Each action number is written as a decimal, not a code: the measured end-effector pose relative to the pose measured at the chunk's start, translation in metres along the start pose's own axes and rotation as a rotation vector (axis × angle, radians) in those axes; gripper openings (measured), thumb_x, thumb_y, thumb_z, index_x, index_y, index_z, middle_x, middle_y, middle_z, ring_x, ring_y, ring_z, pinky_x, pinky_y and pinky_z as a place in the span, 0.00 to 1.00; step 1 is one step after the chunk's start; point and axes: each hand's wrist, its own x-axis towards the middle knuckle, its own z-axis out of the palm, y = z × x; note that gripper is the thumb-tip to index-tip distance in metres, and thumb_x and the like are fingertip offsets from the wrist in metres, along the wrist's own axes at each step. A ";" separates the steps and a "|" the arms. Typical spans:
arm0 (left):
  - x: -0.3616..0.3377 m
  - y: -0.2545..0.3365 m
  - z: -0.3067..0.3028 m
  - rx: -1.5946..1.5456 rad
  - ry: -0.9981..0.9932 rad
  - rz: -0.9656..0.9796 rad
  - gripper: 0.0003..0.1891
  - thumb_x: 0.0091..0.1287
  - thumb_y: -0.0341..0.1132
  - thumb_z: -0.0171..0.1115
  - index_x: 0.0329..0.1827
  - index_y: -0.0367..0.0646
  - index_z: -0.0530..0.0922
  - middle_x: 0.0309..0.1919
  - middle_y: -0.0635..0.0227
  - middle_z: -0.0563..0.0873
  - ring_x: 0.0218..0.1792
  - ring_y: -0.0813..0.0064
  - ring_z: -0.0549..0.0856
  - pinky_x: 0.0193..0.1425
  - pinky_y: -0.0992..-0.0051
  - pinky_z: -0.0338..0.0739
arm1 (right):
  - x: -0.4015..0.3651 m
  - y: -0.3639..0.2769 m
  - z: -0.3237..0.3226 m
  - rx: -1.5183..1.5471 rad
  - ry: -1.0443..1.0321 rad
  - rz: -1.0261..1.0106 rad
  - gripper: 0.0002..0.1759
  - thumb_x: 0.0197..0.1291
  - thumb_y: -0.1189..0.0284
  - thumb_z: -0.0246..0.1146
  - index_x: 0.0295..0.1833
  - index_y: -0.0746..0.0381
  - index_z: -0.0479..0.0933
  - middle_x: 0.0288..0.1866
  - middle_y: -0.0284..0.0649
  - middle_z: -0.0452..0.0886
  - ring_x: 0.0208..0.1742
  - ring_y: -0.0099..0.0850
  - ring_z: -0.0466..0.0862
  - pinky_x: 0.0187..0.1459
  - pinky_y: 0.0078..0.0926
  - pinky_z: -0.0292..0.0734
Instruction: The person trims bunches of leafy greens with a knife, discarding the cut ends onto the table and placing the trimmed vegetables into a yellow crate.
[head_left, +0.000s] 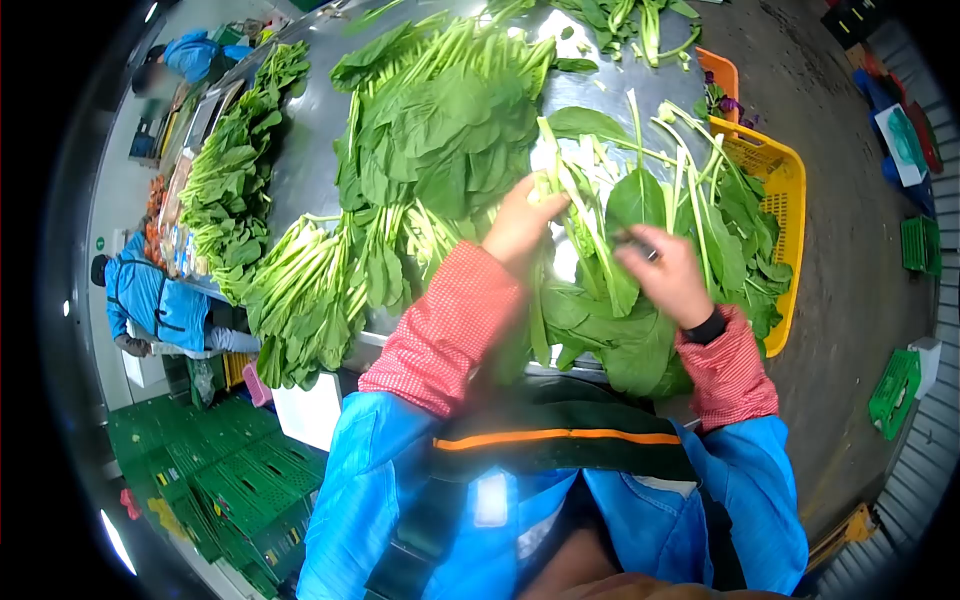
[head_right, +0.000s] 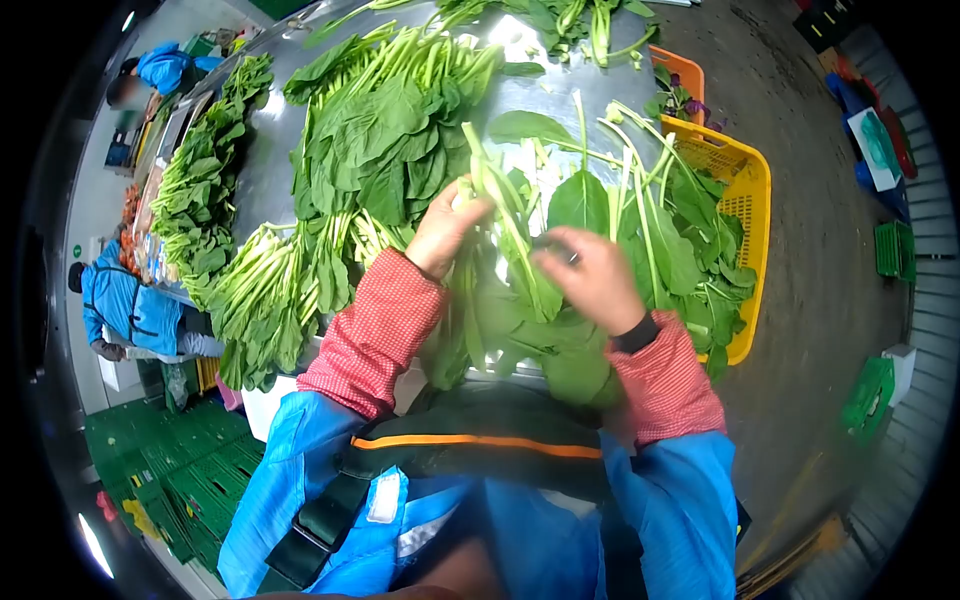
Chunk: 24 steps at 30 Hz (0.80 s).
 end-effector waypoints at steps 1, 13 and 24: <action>-0.001 0.006 0.003 0.010 -0.058 0.030 0.21 0.65 0.28 0.61 0.62 0.38 0.72 0.43 0.70 0.84 0.40 0.82 0.83 0.46 0.81 0.78 | 0.006 -0.003 -0.012 -0.049 0.101 0.021 0.16 0.59 0.63 0.67 0.45 0.64 0.81 0.39 0.47 0.85 0.38 0.37 0.85 0.40 0.28 0.79; -0.030 0.048 0.026 0.206 -0.356 0.000 0.23 0.64 0.29 0.63 0.64 0.41 0.72 0.48 0.76 0.81 0.44 0.86 0.80 0.51 0.82 0.75 | 0.056 0.020 -0.064 -0.530 0.235 -0.068 0.10 0.59 0.68 0.65 0.46 0.56 0.81 0.39 0.41 0.85 0.31 0.39 0.84 0.31 0.32 0.78; 0.003 0.022 0.012 0.404 -0.090 0.078 0.19 0.60 0.39 0.71 0.51 0.39 0.79 0.38 0.72 0.85 0.34 0.85 0.79 0.37 0.81 0.75 | 0.040 -0.043 -0.076 0.491 0.032 0.110 0.09 0.62 0.67 0.65 0.41 0.61 0.79 0.22 0.22 0.74 0.16 0.11 0.65 0.16 0.11 0.56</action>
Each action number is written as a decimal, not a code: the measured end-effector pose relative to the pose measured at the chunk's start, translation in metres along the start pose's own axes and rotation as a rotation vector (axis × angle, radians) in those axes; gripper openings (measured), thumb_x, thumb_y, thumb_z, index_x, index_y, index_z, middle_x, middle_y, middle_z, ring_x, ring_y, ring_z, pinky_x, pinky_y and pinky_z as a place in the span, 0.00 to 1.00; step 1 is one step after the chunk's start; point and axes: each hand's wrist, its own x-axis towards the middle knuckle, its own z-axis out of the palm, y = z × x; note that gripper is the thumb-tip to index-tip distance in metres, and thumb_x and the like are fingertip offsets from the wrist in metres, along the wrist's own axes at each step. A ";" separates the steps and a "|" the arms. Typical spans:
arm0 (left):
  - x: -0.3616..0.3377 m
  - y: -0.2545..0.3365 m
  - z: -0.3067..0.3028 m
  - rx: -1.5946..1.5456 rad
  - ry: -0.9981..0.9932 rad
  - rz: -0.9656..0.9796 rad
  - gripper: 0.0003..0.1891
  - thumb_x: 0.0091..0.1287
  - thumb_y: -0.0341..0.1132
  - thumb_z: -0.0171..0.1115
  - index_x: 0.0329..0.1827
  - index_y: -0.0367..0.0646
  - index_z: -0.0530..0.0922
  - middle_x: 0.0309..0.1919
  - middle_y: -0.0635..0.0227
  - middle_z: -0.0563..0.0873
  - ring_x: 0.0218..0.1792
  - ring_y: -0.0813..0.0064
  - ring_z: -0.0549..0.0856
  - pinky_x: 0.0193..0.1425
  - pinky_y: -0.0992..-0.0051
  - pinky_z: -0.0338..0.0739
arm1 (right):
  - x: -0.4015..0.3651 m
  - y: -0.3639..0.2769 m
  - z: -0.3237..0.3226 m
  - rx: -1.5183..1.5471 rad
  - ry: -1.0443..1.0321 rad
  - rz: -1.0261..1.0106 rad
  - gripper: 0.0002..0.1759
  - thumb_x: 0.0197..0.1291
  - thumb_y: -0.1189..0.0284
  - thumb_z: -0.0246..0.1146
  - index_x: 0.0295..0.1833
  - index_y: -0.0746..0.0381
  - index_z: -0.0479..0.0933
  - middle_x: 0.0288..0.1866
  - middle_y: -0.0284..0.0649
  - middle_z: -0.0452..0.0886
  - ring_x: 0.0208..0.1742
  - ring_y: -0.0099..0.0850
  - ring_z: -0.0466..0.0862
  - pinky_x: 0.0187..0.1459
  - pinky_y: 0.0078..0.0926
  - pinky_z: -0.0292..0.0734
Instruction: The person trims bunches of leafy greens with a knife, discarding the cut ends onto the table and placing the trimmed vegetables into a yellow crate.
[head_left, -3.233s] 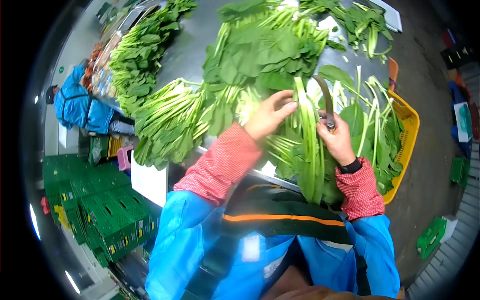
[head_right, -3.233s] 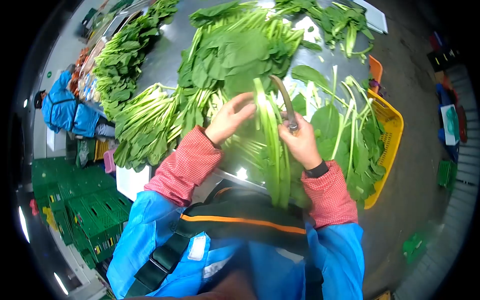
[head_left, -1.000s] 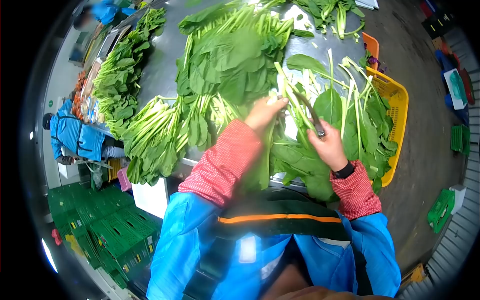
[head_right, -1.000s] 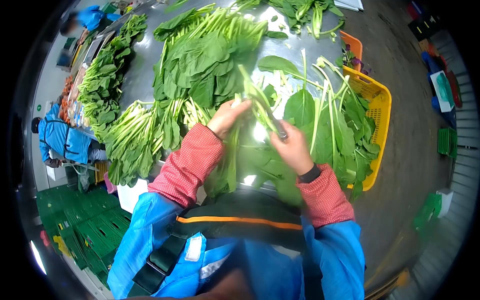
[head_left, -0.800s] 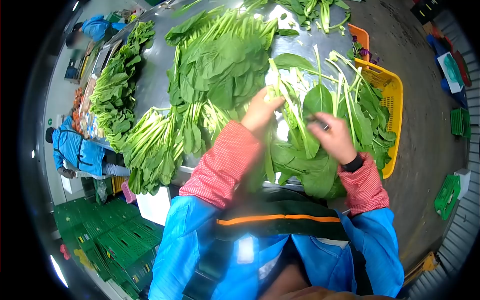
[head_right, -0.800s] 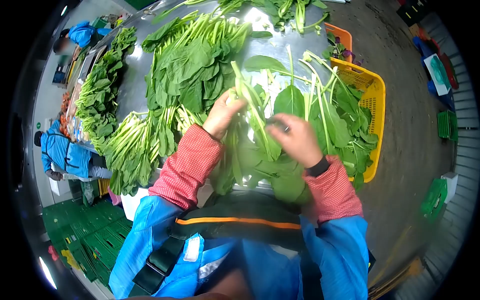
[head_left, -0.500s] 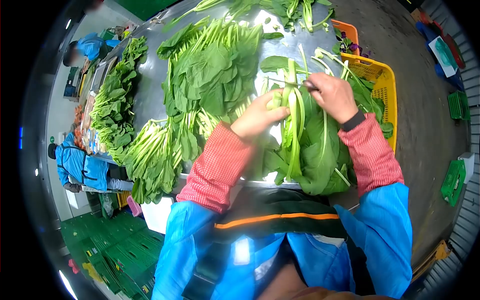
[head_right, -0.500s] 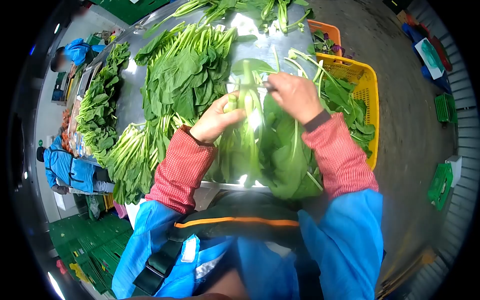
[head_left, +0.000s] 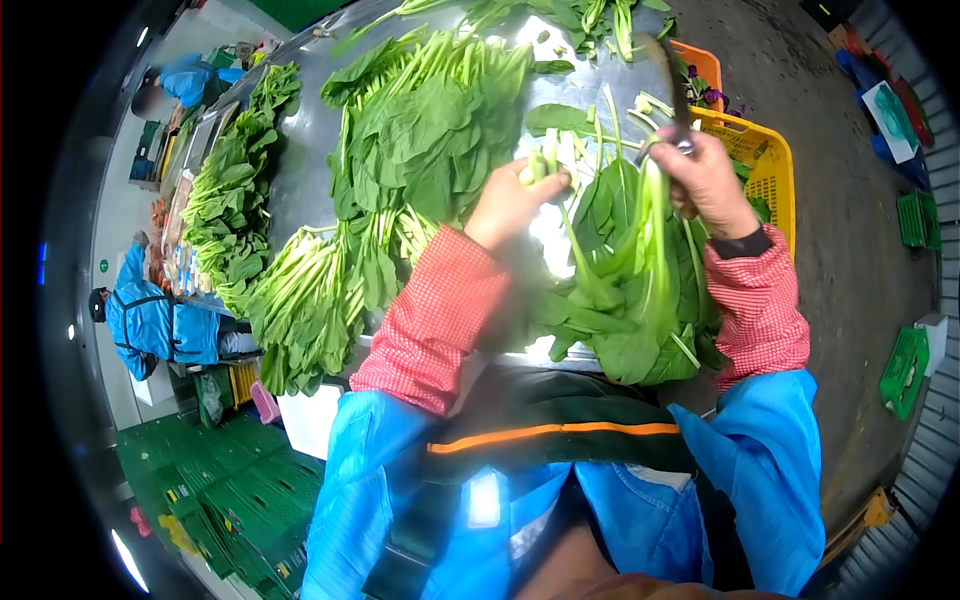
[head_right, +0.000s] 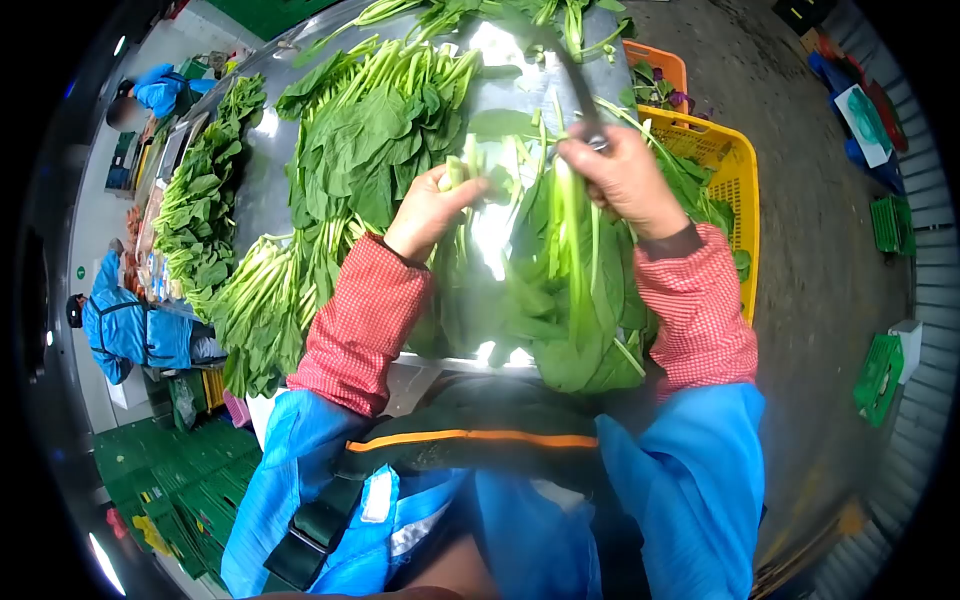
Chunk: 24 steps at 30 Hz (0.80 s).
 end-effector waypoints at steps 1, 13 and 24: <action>0.000 -0.001 -0.002 -0.006 0.013 -0.004 0.24 0.61 0.39 0.70 0.58 0.38 0.77 0.44 0.68 0.85 0.38 0.84 0.80 0.42 0.80 0.77 | 0.002 0.000 -0.002 -0.047 0.077 -0.048 0.09 0.62 0.66 0.64 0.41 0.61 0.79 0.22 0.23 0.74 0.16 0.11 0.65 0.17 0.12 0.56; -0.042 0.045 -0.021 -0.330 0.026 0.164 0.19 0.66 0.28 0.62 0.60 0.37 0.74 0.53 0.61 0.83 0.49 0.74 0.83 0.56 0.73 0.78 | 0.027 0.027 0.077 -0.077 0.004 -0.143 0.11 0.68 0.64 0.62 0.45 0.62 0.79 0.21 0.25 0.73 0.18 0.12 0.67 0.19 0.12 0.62; -0.097 0.047 -0.135 -0.780 0.046 0.290 0.11 0.64 0.41 0.63 0.43 0.49 0.73 0.32 0.71 0.74 0.39 0.73 0.79 0.62 0.55 0.72 | -0.019 0.213 0.085 -1.011 0.094 -0.089 0.23 0.56 0.63 0.67 0.56 0.57 0.74 0.43 0.47 0.82 0.39 0.45 0.84 0.42 0.40 0.79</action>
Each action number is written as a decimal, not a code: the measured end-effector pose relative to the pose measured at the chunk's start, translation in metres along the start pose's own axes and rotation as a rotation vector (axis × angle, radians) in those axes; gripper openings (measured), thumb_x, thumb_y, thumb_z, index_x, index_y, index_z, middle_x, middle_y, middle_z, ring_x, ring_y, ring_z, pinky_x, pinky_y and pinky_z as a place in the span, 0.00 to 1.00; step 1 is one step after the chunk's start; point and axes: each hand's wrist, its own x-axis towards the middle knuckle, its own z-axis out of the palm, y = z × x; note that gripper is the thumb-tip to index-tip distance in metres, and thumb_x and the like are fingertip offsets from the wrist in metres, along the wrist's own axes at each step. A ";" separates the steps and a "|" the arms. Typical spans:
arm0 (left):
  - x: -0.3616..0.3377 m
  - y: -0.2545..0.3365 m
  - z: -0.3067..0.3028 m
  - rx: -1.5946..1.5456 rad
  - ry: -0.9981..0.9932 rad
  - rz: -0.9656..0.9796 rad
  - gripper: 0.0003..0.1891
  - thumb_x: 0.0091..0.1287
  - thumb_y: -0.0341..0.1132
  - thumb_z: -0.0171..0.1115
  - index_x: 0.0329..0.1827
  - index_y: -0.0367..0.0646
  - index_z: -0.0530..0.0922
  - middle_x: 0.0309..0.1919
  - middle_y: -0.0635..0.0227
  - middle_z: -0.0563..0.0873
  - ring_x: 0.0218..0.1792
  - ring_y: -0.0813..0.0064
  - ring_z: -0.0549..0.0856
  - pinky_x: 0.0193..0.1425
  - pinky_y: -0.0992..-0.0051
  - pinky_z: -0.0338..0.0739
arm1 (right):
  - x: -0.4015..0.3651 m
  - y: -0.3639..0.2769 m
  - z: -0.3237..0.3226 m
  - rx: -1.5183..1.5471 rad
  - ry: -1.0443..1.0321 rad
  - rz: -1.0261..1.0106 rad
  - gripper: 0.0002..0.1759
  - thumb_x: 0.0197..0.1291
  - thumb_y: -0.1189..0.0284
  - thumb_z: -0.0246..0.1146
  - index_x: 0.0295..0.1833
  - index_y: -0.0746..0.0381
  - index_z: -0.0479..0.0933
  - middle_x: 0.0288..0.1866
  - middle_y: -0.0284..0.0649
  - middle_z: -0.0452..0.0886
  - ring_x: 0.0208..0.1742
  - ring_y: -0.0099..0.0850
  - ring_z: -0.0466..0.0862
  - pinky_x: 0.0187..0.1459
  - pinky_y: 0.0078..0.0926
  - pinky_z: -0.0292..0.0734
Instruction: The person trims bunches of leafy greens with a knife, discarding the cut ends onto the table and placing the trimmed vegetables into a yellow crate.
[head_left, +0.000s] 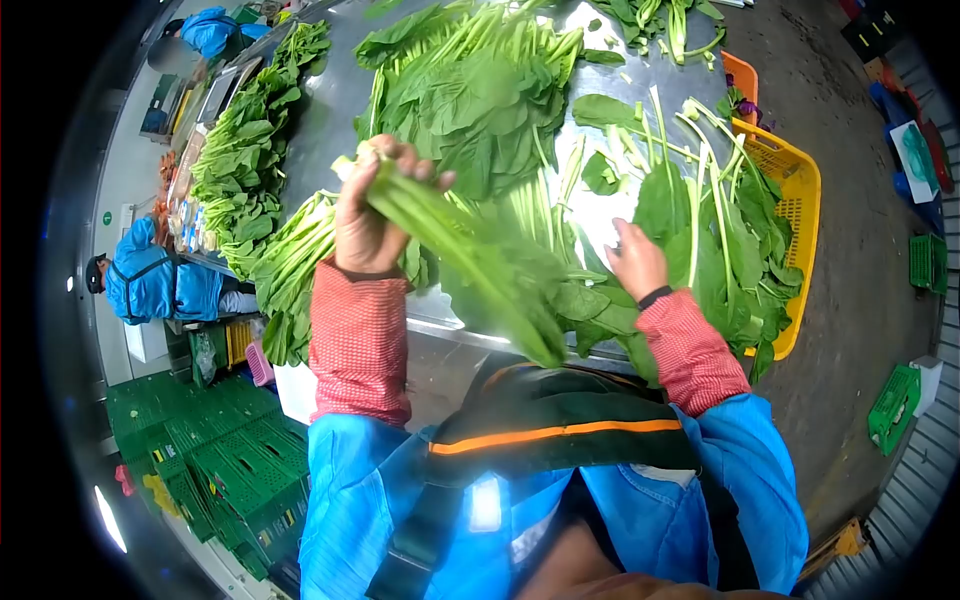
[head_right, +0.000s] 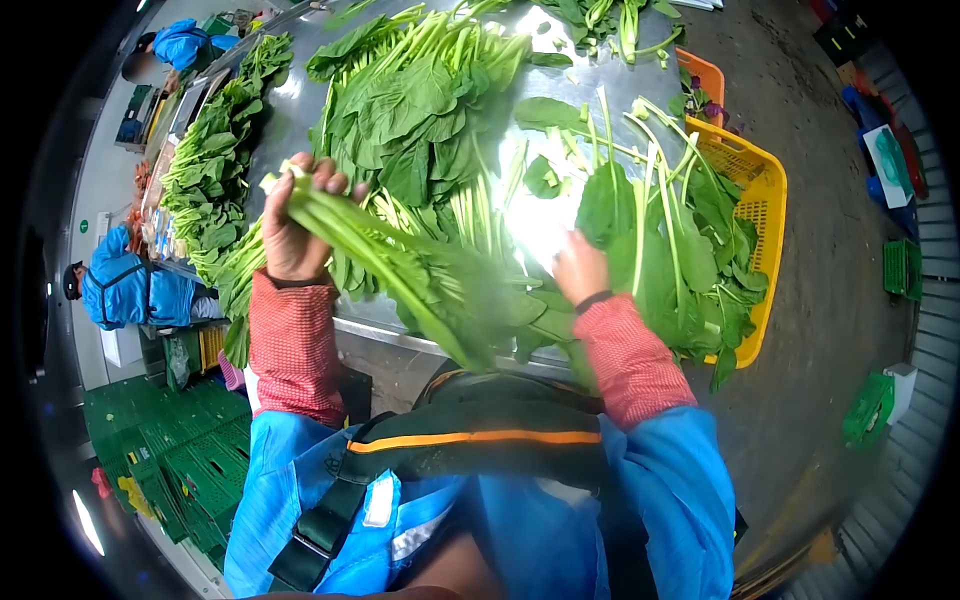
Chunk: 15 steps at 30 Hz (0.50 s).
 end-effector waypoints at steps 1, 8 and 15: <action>-0.005 0.007 -0.007 0.032 -0.001 0.009 0.11 0.65 0.43 0.62 0.42 0.49 0.73 0.32 0.72 0.73 0.37 0.74 0.77 0.58 0.59 0.74 | -0.003 0.018 -0.002 -0.064 -0.030 0.038 0.22 0.56 0.63 0.67 0.56 0.56 0.74 0.44 0.46 0.82 0.39 0.45 0.84 0.42 0.40 0.79; -0.025 0.011 -0.030 0.340 0.196 -0.109 0.11 0.67 0.44 0.61 0.41 0.47 0.73 0.33 0.69 0.77 0.37 0.75 0.77 0.43 0.71 0.75 | 0.042 0.134 -0.094 -0.314 0.210 0.157 0.22 0.58 0.64 0.63 0.59 0.56 0.73 0.44 0.48 0.81 0.41 0.48 0.83 0.40 0.44 0.79; -0.008 -0.036 -0.015 0.478 0.163 -0.331 0.09 0.64 0.34 0.65 0.43 0.44 0.76 0.29 0.73 0.79 0.30 0.79 0.79 0.37 0.78 0.75 | 0.088 -0.030 -0.064 0.171 -0.038 0.141 0.26 0.57 0.50 0.65 0.41 0.66 0.81 0.34 0.54 0.83 0.37 0.48 0.84 0.41 0.40 0.78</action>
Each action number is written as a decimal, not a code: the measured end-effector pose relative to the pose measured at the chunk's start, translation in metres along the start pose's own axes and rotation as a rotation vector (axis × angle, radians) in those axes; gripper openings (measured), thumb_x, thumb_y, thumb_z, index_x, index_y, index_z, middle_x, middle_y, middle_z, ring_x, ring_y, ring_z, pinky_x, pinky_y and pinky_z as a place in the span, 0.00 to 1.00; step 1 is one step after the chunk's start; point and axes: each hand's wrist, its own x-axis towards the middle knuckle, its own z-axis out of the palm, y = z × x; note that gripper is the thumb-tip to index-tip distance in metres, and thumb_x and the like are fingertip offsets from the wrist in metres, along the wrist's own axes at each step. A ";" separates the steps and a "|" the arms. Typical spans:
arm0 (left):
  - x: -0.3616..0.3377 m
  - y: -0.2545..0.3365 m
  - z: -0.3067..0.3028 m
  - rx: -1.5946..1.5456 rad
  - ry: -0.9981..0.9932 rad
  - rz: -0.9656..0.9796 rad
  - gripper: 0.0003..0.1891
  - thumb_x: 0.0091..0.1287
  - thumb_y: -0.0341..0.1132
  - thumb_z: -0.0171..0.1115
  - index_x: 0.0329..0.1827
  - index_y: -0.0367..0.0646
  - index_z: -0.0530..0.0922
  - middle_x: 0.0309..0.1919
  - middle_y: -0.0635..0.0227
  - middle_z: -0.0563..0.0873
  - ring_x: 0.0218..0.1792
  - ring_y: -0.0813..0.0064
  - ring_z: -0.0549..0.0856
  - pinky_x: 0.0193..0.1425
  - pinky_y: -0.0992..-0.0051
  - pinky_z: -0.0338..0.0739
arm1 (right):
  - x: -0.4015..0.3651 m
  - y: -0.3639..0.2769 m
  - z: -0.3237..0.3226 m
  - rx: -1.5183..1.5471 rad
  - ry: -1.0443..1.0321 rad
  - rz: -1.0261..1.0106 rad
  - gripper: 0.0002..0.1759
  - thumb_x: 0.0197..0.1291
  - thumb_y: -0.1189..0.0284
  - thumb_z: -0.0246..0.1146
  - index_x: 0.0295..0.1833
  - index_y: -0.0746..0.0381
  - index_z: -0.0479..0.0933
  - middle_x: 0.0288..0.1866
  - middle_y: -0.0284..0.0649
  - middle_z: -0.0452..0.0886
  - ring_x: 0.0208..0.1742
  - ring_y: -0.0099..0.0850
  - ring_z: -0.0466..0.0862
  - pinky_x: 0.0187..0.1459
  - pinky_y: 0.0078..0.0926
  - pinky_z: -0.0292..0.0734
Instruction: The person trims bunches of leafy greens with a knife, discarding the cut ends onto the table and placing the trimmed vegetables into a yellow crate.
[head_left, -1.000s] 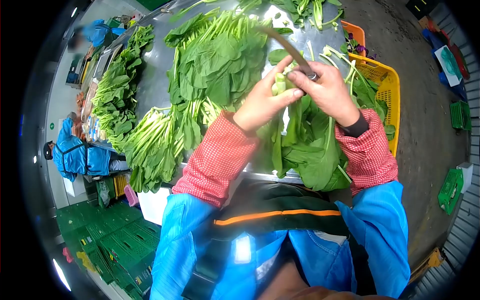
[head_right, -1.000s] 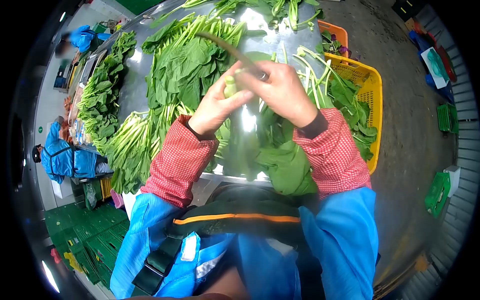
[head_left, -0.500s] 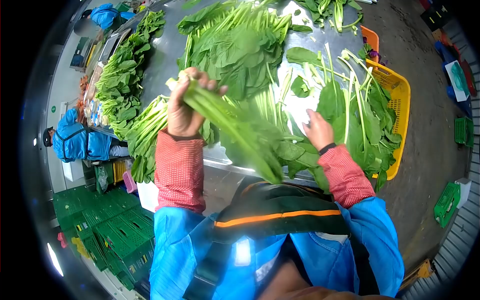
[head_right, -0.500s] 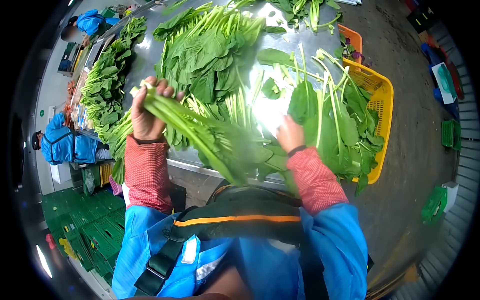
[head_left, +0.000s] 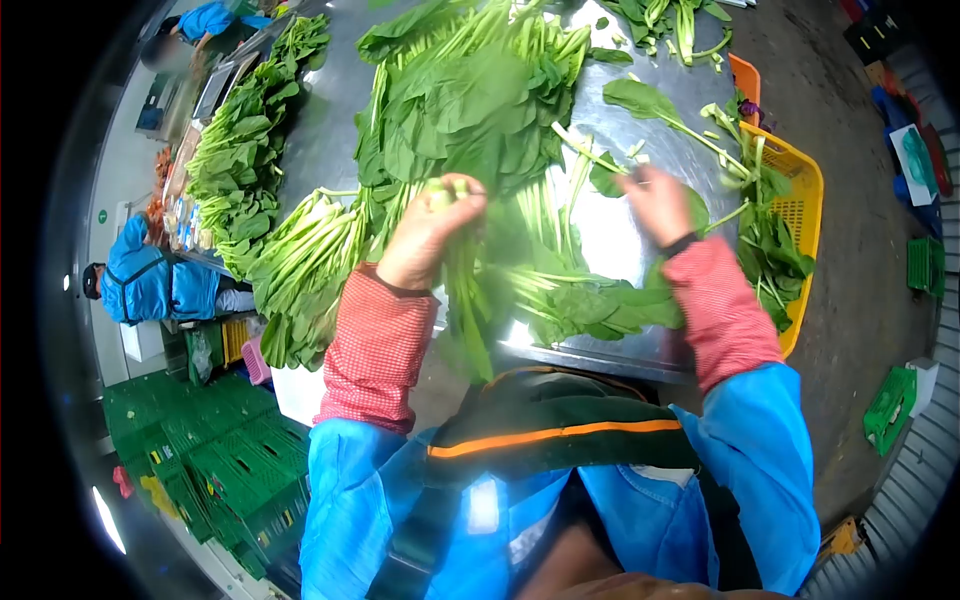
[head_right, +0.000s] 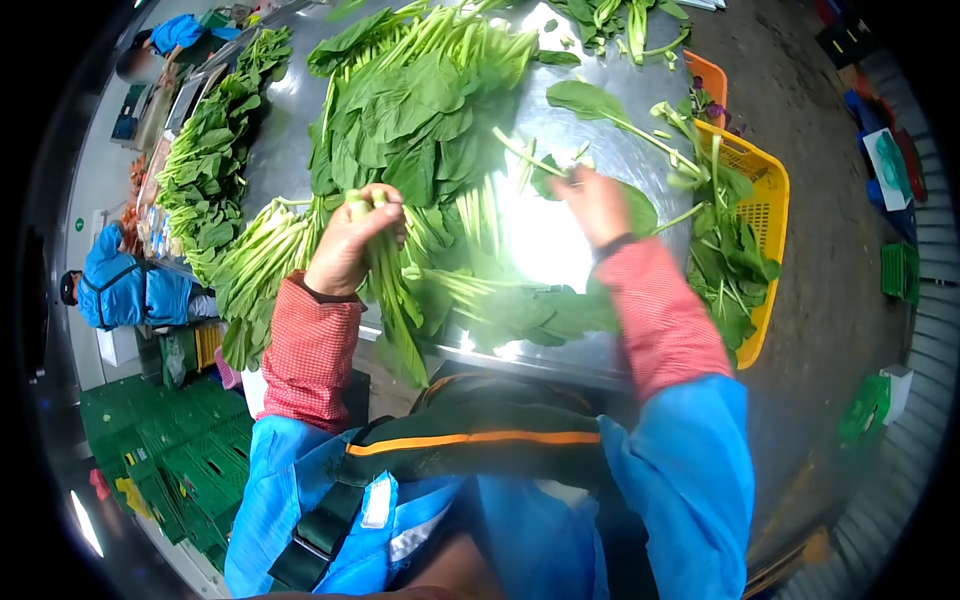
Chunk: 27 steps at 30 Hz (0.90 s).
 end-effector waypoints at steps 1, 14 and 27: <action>0.004 -0.003 0.005 0.039 -0.007 -0.006 0.09 0.65 0.34 0.65 0.44 0.43 0.76 0.28 0.73 0.79 0.29 0.79 0.79 0.36 0.78 0.74 | 0.008 -0.006 0.029 -0.066 -0.091 -0.012 0.28 0.56 0.48 0.65 0.38 0.67 0.80 0.32 0.53 0.83 0.35 0.48 0.84 0.38 0.40 0.78; 0.046 -0.016 0.059 0.197 -0.050 -0.086 0.21 0.63 0.36 0.67 0.58 0.37 0.77 0.41 0.66 0.86 0.36 0.82 0.82 0.43 0.81 0.77 | -0.030 -0.018 0.013 0.261 0.108 -0.122 0.18 0.56 0.64 0.66 0.47 0.63 0.75 0.33 0.51 0.82 0.35 0.50 0.82 0.37 0.42 0.76; 0.083 -0.067 0.124 0.267 0.074 0.049 0.17 0.61 0.35 0.68 0.49 0.33 0.76 0.32 0.67 0.83 0.33 0.80 0.81 0.38 0.78 0.76 | -0.086 -0.018 -0.022 0.652 0.248 -0.104 0.11 0.56 0.76 0.64 0.45 0.67 0.76 0.32 0.34 0.80 0.31 0.20 0.76 0.34 0.21 0.73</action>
